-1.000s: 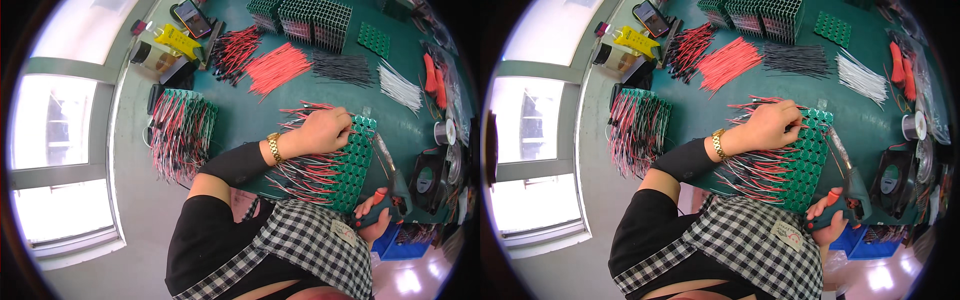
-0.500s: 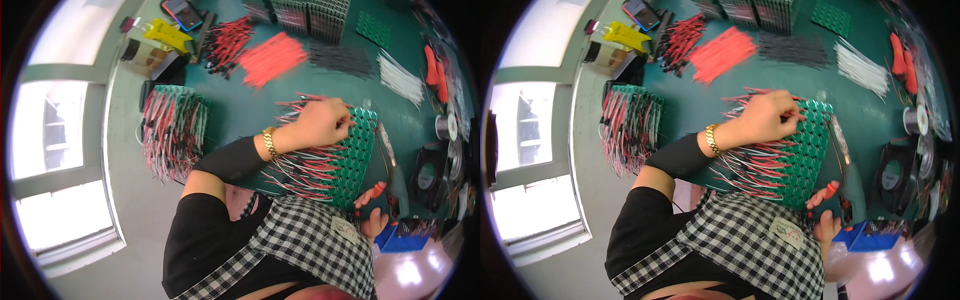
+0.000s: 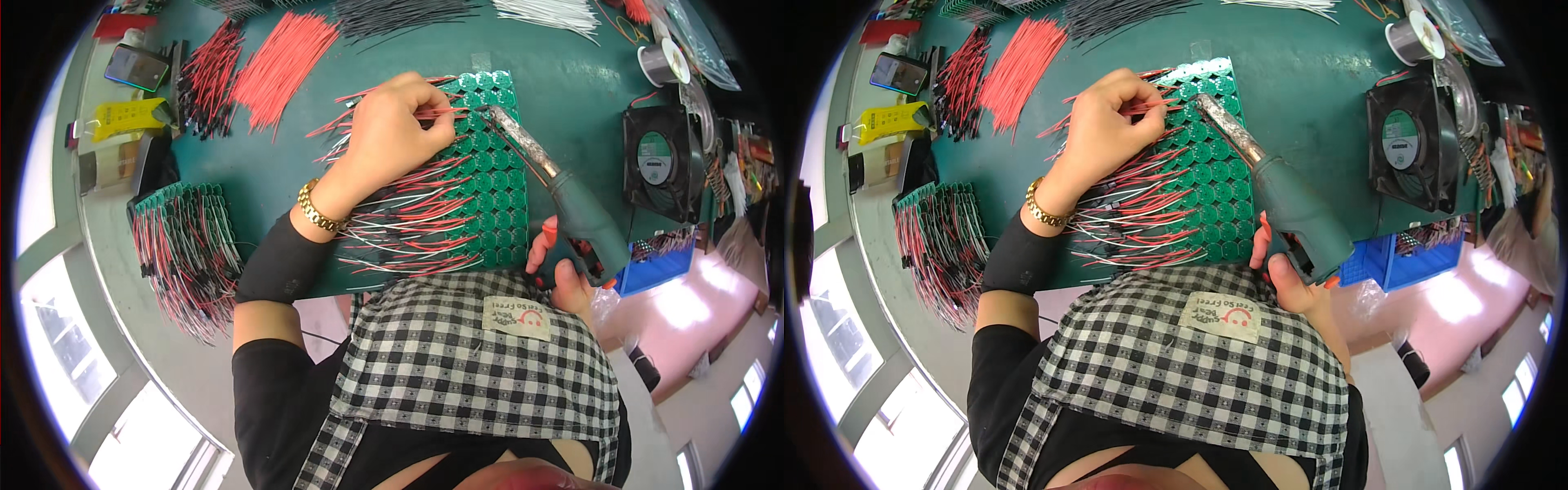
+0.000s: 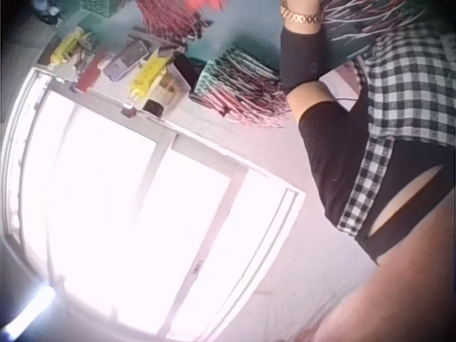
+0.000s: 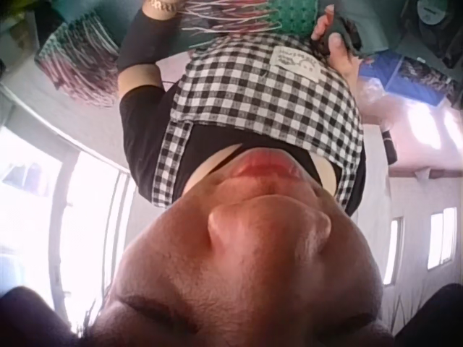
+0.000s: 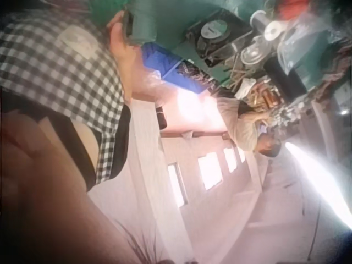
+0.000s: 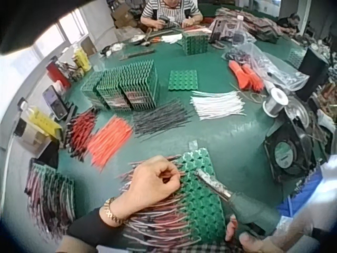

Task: The person solders red and black wires onto an array of circular LED modules on a circuit board using a soldering iron.

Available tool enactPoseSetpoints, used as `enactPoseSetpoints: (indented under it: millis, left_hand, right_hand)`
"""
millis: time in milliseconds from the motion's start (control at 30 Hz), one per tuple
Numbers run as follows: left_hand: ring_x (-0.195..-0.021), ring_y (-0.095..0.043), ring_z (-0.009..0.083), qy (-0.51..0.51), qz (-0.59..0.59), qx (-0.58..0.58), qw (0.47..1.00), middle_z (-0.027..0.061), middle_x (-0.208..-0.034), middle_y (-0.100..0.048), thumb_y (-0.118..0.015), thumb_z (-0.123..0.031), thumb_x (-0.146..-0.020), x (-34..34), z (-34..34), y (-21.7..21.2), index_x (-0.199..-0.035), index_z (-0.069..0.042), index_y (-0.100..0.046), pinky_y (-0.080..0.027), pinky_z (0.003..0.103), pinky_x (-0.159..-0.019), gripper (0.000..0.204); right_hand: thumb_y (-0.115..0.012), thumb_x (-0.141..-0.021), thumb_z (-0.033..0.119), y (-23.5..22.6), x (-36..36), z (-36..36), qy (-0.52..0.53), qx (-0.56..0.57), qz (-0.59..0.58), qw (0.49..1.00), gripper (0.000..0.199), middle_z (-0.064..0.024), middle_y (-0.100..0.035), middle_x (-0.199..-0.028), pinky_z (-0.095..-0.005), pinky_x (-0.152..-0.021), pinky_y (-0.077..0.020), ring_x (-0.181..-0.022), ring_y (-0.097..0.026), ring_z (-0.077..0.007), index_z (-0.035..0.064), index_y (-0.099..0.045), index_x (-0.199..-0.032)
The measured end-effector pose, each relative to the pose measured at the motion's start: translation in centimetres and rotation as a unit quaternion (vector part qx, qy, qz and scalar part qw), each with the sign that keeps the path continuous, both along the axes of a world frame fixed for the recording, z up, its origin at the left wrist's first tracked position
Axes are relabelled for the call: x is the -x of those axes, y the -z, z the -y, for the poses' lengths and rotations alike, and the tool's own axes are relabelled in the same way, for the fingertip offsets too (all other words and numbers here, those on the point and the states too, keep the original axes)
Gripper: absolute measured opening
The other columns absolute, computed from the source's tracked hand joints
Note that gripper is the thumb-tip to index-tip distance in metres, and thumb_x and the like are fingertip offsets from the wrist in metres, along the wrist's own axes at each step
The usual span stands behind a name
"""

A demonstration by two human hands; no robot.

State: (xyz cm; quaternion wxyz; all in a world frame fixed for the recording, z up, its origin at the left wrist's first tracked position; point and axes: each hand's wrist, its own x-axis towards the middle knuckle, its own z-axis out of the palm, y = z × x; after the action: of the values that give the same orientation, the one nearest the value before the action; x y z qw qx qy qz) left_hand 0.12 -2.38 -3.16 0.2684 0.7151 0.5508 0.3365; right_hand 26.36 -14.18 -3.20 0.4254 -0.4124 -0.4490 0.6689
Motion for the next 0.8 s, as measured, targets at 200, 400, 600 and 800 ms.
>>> enactPoseSetpoints:
  millis: [200,400,600,800]
  left_hand:
    - [-0.062,-0.060,0.0203,-0.035,0.008,0.025,0.999,0.0060,-0.071,-0.060,-0.067,-0.012,-0.066,-0.2,-0.2,0.0,-0.068,-0.004,-0.064,-0.048,0.031,-0.059,0.009]
    - [-0.062,-0.060,0.0205,-0.042,-0.019,0.011,0.999,0.0047,-0.070,-0.060,-0.067,-0.013,-0.065,-0.6,-0.2,0.0,-0.068,-0.006,-0.065,-0.047,0.032,-0.058,0.008]
    - [-0.062,-0.059,0.0207,-0.040,-0.021,0.008,0.999,0.0041,-0.070,-0.059,-0.067,-0.013,-0.064,-0.6,-0.2,-0.1,-0.068,-0.007,-0.065,-0.047,0.032,-0.058,0.007]
    - [-0.060,-0.056,0.0118,-0.028,-0.033,-0.011,0.999,0.0047,-0.070,-0.059,-0.067,-0.005,-0.068,-0.7,-0.1,-0.1,-0.072,-0.001,-0.063,-0.046,0.024,-0.058,0.007]
  right_hand:
    - [-0.061,-0.081,0.033,-0.1,0.1,0.0,0.012,-0.019,0.021,1.000,0.055,-0.0077,-0.057,-0.079,-0.0234,-0.051,-0.0373,-0.063,-0.051,-0.0118,0.0019,-0.047,-0.125]
    - [-0.062,-0.079,0.036,-0.4,0.5,-0.1,0.021,0.001,0.036,0.999,0.052,-0.0077,-0.056,-0.076,-0.0235,-0.049,-0.0362,-0.059,-0.050,-0.0115,0.0002,-0.051,-0.116]
    - [-0.061,-0.079,0.039,-0.6,0.9,0.0,0.040,0.014,0.046,0.998,0.048,-0.0069,-0.056,-0.073,-0.0232,-0.049,-0.0362,-0.058,-0.049,-0.0100,0.0007,-0.053,-0.106]
    - [-0.061,-0.079,0.041,-1.3,0.2,-0.5,-0.020,0.032,0.106,0.994,0.046,-0.0051,-0.056,-0.072,-0.0230,-0.049,-0.0373,-0.056,-0.048,-0.0089,0.0015,-0.055,-0.102]
